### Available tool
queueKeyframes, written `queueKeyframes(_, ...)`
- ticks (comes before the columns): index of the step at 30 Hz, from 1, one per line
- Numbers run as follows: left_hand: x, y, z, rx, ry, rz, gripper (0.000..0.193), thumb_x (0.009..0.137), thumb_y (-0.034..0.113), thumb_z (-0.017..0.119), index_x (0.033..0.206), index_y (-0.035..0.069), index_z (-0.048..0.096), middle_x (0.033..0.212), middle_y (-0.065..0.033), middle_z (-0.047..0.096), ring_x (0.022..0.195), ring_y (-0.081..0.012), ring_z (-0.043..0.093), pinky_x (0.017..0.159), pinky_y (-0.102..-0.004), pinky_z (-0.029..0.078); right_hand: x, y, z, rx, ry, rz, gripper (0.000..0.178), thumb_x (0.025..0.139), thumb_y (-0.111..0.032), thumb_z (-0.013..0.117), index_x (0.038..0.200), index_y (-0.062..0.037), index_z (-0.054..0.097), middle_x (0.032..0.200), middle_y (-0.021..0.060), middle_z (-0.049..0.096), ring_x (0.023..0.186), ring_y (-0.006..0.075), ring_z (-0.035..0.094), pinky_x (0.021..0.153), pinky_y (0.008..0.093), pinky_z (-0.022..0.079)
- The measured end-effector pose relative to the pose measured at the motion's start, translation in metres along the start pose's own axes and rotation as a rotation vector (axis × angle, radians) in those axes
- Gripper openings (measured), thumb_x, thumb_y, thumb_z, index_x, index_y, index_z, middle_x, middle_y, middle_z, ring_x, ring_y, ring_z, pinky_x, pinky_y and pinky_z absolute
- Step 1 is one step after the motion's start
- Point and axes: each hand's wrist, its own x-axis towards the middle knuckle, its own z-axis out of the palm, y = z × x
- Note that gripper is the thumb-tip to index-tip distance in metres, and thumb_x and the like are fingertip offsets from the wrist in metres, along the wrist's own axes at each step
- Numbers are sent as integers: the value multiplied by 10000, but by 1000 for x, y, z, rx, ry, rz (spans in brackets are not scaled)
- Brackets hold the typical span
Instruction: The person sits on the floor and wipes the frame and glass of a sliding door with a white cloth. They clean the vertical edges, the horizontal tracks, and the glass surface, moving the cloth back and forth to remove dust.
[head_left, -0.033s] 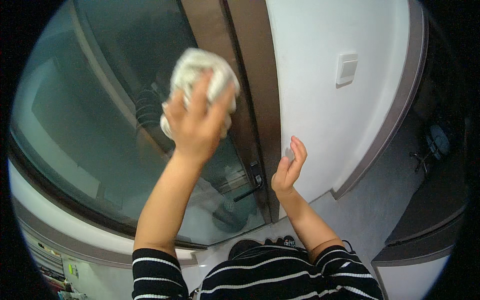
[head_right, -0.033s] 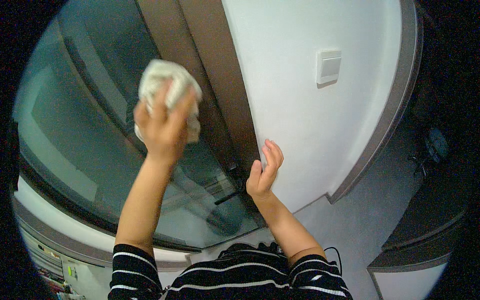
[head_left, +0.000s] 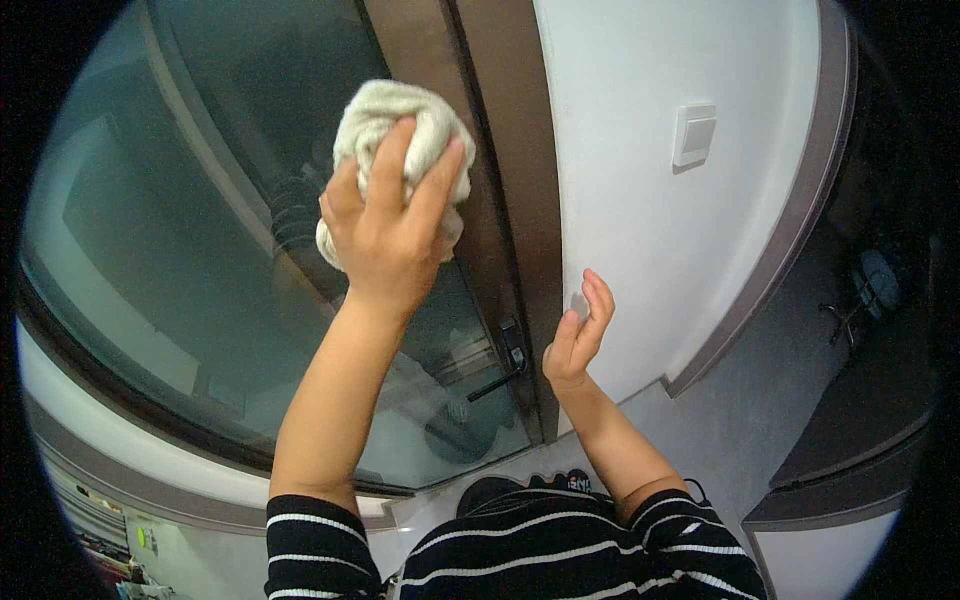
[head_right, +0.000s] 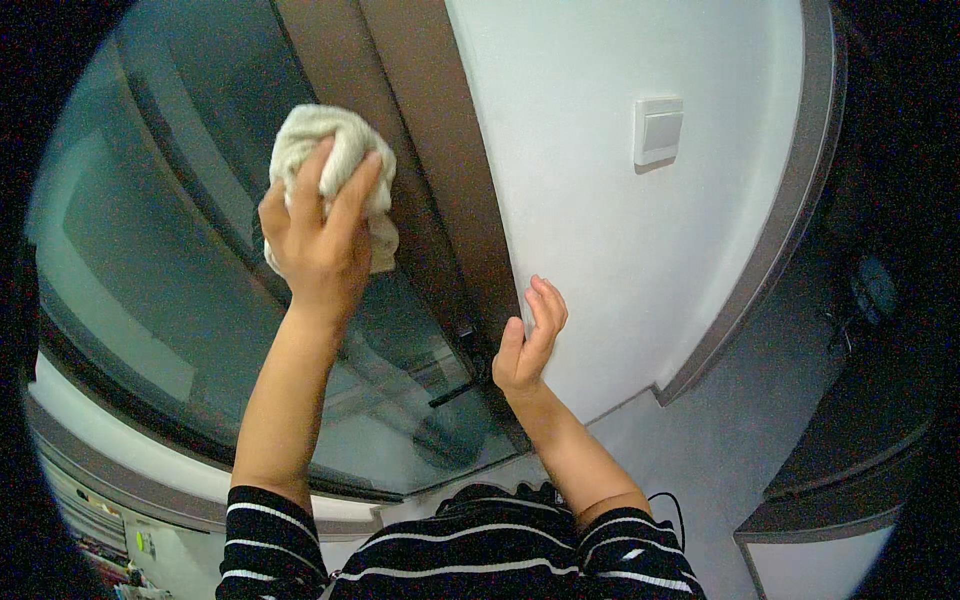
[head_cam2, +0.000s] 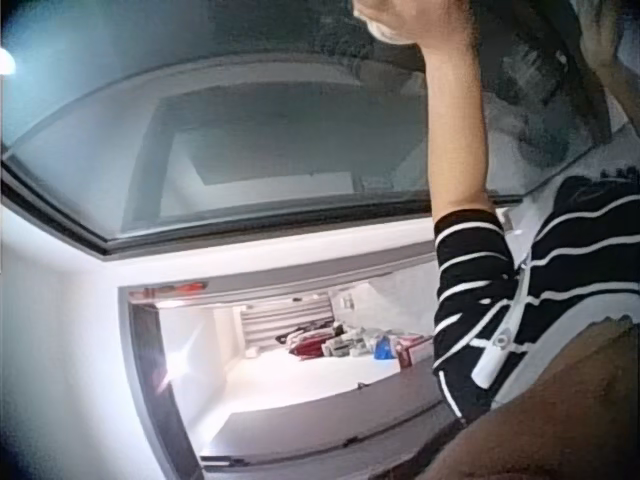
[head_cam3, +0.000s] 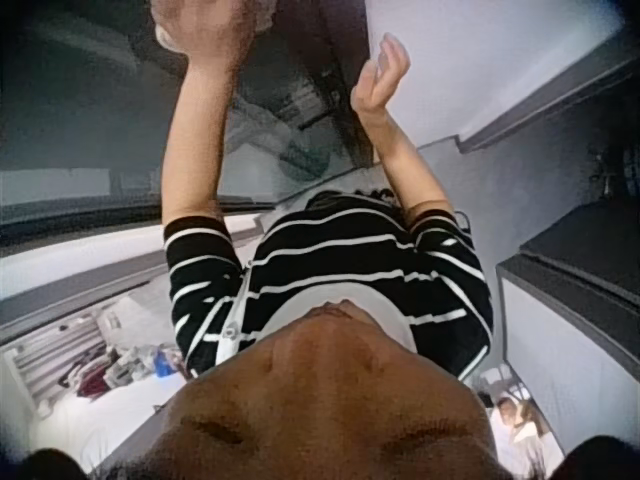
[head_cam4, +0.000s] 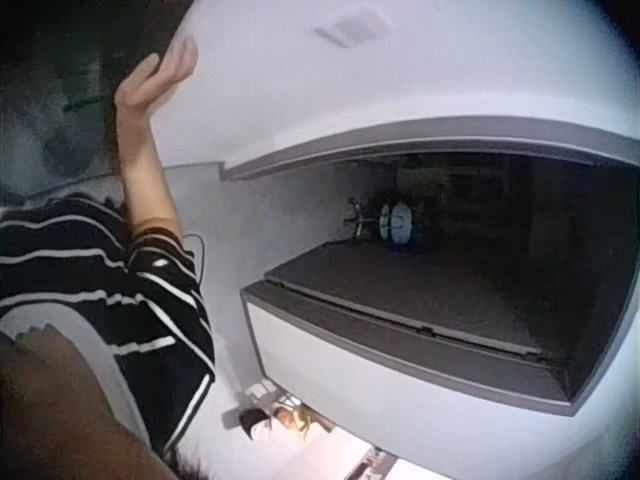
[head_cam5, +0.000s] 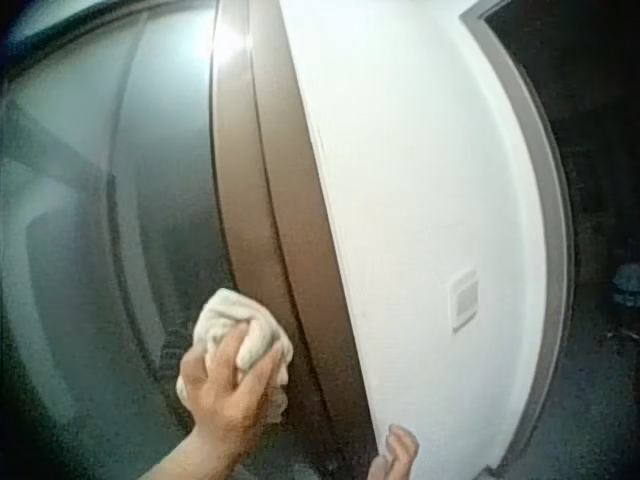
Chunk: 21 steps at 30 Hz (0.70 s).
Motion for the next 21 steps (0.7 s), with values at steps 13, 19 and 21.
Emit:
queueKeyframes(13,-158,22,-48,-523,-781,-18,433,680,67,654,1095,190,651,1082,-109,600,858,-313,536,709,-427,465,-36,-58,14,51,-259,517,212,951,-123,492,1107,9,549,1120,159,565,988,243,564,873,348,457)
queueKeyframes(19,-99,14,-33,-682,-615,-213,473,707,43,625,1162,170,599,1127,-123,597,869,-324,546,734,-407,493,-96,-58,12,80,-332,954,186,961,-143,493,1082,-16,557,887,31,584,825,108,547,773,260,454)
queueKeyframes(21,-127,23,-30,-586,-629,-40,393,711,108,631,1102,150,607,1206,-122,569,872,-290,562,709,-395,506,-98,-66,21,107,-316,954,198,936,-121,498,1073,-5,581,848,62,579,741,135,546,703,285,462)
